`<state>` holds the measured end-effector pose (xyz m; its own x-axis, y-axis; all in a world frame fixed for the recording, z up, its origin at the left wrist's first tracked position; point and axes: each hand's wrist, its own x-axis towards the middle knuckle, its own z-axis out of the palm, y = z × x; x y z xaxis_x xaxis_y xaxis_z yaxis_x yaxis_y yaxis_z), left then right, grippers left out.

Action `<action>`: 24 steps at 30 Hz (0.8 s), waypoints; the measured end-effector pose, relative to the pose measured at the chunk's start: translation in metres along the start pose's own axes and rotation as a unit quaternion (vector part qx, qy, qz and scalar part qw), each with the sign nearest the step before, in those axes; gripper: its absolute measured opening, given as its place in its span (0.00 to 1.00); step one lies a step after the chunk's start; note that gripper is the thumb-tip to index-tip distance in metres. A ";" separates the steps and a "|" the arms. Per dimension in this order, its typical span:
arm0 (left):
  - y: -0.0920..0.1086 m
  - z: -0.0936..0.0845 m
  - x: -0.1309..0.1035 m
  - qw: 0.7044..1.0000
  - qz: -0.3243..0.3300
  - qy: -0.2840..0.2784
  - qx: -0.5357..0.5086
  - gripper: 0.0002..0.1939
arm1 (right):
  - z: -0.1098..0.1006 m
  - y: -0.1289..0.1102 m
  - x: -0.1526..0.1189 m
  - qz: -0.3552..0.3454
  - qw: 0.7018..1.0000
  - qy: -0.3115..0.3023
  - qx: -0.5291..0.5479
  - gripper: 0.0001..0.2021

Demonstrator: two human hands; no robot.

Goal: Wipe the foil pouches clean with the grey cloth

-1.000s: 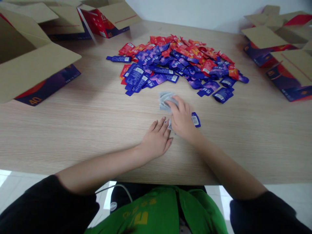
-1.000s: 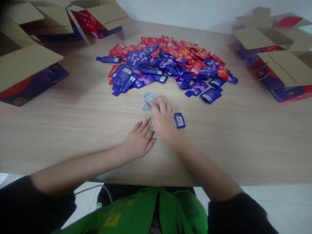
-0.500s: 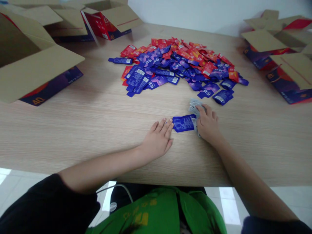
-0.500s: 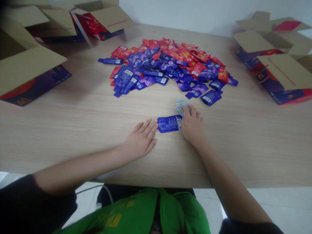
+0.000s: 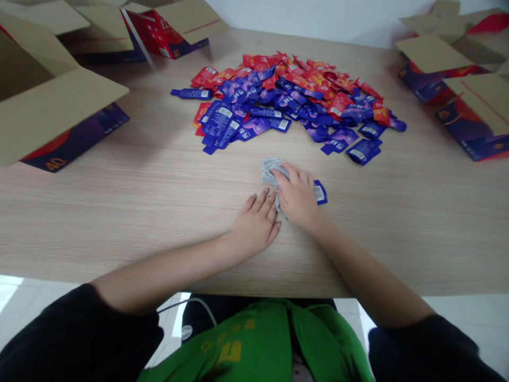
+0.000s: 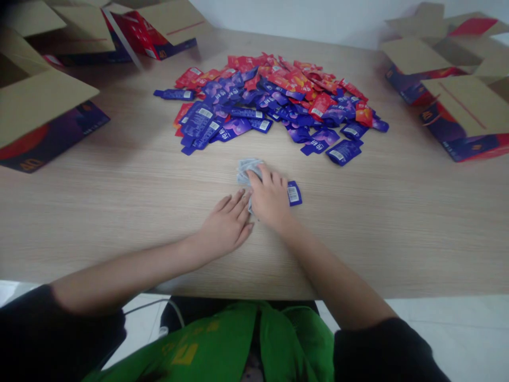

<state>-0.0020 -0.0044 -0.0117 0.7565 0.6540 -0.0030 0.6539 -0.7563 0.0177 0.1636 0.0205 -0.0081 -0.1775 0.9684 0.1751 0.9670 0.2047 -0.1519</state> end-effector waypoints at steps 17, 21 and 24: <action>-0.003 0.007 0.000 1.000 0.005 0.011 -0.003 0.32 | -0.015 0.082 -0.004 0.086 0.986 0.128 0.062 0.28; -0.004 0.010 -0.001 1.000 -0.001 0.022 -0.010 0.33 | -0.012 0.032 0.019 0.004 0.992 0.116 0.040 0.29; -0.004 0.010 -0.001 1.000 -0.010 0.020 -0.011 0.32 | -0.004 0.008 0.022 -0.012 0.999 0.030 -0.012 0.28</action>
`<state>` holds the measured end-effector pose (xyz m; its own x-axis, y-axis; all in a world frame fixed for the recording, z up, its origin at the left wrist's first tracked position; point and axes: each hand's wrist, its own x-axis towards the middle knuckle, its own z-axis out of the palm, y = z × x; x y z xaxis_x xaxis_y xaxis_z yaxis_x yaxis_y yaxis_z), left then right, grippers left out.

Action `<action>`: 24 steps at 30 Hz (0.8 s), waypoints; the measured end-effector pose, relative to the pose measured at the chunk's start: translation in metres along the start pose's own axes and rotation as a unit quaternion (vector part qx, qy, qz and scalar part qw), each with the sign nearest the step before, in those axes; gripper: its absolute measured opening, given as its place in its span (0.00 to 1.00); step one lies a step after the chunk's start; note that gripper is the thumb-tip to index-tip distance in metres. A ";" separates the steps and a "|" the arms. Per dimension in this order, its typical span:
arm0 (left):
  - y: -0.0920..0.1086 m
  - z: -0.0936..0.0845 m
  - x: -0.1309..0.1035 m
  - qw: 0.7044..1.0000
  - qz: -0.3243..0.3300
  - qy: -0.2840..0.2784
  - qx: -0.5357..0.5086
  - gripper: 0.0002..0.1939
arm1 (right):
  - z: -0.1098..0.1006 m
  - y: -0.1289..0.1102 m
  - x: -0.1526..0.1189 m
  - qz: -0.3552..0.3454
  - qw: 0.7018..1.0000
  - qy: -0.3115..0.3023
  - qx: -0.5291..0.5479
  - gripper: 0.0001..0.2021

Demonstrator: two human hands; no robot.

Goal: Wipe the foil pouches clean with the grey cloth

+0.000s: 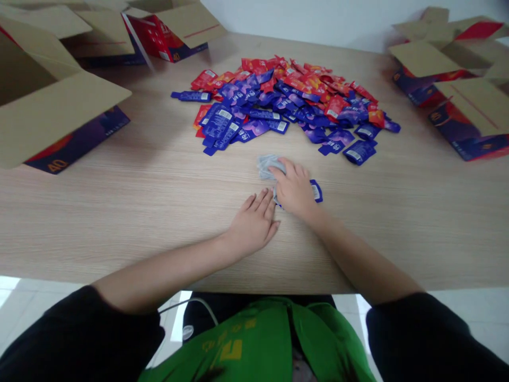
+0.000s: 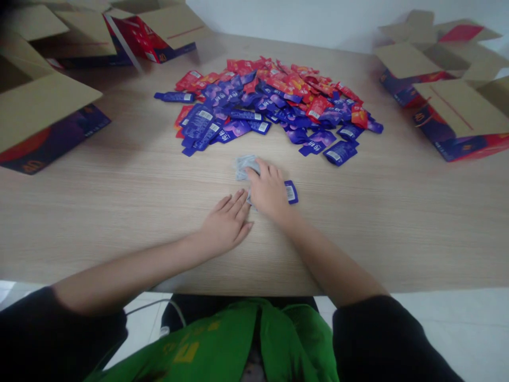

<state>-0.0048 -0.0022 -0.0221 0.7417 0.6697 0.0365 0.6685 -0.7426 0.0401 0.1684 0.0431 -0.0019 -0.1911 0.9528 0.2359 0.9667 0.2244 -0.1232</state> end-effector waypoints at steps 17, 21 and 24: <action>-0.001 -0.005 0.004 1.000 0.013 -0.013 0.020 0.32 | -0.008 0.084 -0.048 0.133 0.990 0.043 0.029 0.28; -0.001 -0.007 0.003 1.000 0.010 -0.012 0.014 0.32 | -0.015 0.052 -0.039 0.057 0.990 0.096 0.082 0.30; 0.001 -0.007 0.003 1.000 0.001 -0.015 0.008 0.32 | -0.015 0.020 -0.043 0.001 0.998 0.036 0.047 0.29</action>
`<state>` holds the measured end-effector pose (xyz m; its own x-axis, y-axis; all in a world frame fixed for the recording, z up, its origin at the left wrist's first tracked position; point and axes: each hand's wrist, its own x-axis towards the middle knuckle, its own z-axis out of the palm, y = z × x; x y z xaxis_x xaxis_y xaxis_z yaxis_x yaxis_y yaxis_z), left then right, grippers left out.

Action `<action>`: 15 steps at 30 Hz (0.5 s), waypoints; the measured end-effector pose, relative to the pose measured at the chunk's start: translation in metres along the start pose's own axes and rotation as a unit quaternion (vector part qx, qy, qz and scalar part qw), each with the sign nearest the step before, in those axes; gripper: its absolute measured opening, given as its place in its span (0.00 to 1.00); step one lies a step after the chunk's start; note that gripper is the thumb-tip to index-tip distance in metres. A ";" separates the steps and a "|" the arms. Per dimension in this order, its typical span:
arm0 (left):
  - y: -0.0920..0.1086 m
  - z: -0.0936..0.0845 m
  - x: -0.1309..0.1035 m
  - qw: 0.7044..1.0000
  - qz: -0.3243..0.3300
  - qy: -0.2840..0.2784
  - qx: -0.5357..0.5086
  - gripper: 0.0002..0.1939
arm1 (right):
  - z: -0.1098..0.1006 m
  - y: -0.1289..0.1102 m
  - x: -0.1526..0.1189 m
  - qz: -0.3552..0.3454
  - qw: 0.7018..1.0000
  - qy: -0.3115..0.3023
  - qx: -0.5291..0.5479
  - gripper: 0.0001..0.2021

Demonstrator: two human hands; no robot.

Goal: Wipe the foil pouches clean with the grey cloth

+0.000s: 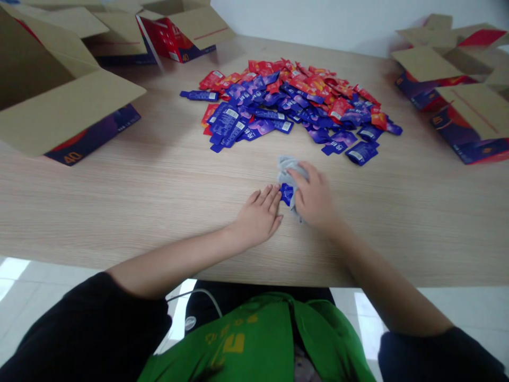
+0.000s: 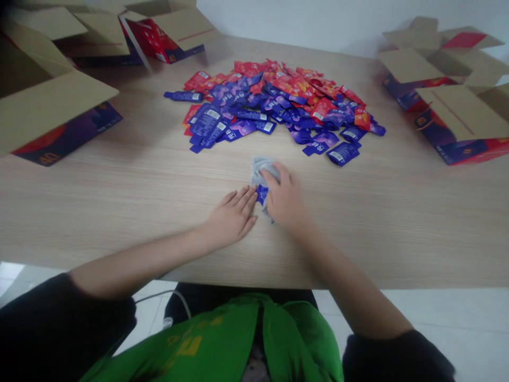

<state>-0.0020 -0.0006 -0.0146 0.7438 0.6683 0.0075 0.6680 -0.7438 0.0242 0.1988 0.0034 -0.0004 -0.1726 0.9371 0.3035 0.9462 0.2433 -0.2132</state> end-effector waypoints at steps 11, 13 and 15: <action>0.005 -0.006 0.003 1.000 -0.012 -0.026 0.000 0.31 | -0.006 0.035 -0.047 0.115 0.985 -0.036 -0.127 0.27; 0.005 -0.005 0.003 1.000 -0.009 -0.020 0.003 0.31 | -0.009 0.051 -0.056 0.115 0.985 -0.027 -0.126 0.27; 0.004 -0.005 0.002 1.000 -0.008 -0.015 0.007 0.31 | -0.012 0.062 -0.058 0.105 0.987 -0.033 -0.116 0.27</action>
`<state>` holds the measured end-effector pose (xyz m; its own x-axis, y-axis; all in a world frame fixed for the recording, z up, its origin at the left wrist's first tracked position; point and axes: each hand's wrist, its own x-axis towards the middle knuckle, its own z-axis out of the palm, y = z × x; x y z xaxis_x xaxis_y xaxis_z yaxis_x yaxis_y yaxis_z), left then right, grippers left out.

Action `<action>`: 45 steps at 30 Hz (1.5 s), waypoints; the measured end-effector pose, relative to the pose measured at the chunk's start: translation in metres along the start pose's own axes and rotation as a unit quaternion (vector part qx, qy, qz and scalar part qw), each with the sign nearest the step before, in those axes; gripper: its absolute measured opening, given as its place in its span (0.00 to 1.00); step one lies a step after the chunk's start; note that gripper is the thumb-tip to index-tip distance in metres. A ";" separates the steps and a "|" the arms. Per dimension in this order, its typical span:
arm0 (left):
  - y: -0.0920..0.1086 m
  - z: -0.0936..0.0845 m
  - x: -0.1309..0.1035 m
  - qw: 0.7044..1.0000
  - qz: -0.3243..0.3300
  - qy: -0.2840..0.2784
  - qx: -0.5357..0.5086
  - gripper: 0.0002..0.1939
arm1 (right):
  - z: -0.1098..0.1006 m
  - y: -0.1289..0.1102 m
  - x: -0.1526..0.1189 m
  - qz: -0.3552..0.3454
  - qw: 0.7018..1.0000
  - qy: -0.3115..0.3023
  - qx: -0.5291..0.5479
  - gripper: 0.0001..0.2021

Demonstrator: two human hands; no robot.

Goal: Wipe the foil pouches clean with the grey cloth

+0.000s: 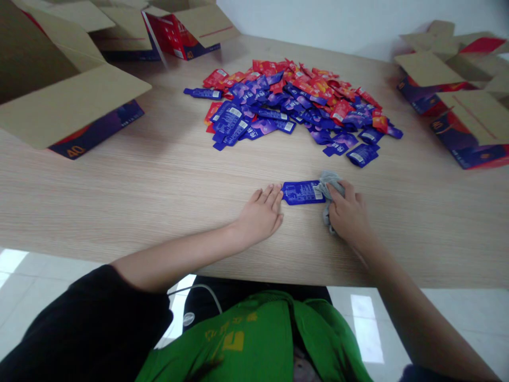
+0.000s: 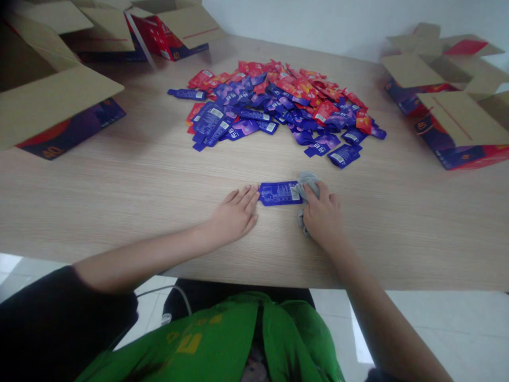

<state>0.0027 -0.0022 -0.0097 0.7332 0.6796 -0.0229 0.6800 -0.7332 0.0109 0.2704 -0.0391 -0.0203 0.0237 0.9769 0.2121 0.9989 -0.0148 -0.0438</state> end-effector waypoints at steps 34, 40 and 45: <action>0.000 -0.001 0.000 1.000 -0.002 -0.011 -0.002 0.32 | -0.016 -0.057 -0.004 -0.063 0.986 0.045 0.151 0.29; 0.000 -0.002 0.000 1.000 -0.009 -0.018 -0.019 0.32 | -0.009 -0.060 -0.016 -0.088 0.989 -0.024 0.115 0.28; 0.000 -0.005 0.001 0.999 -0.009 -0.039 -0.019 0.32 | -0.010 -0.018 -0.029 -0.018 0.996 -0.001 0.091 0.26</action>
<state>0.0040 -0.0016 -0.0049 0.7194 0.6871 -0.1021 0.6934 -0.7189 0.0480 0.2522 -0.0689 -0.0159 -0.0122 0.9767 0.2143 0.9753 0.0588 -0.2128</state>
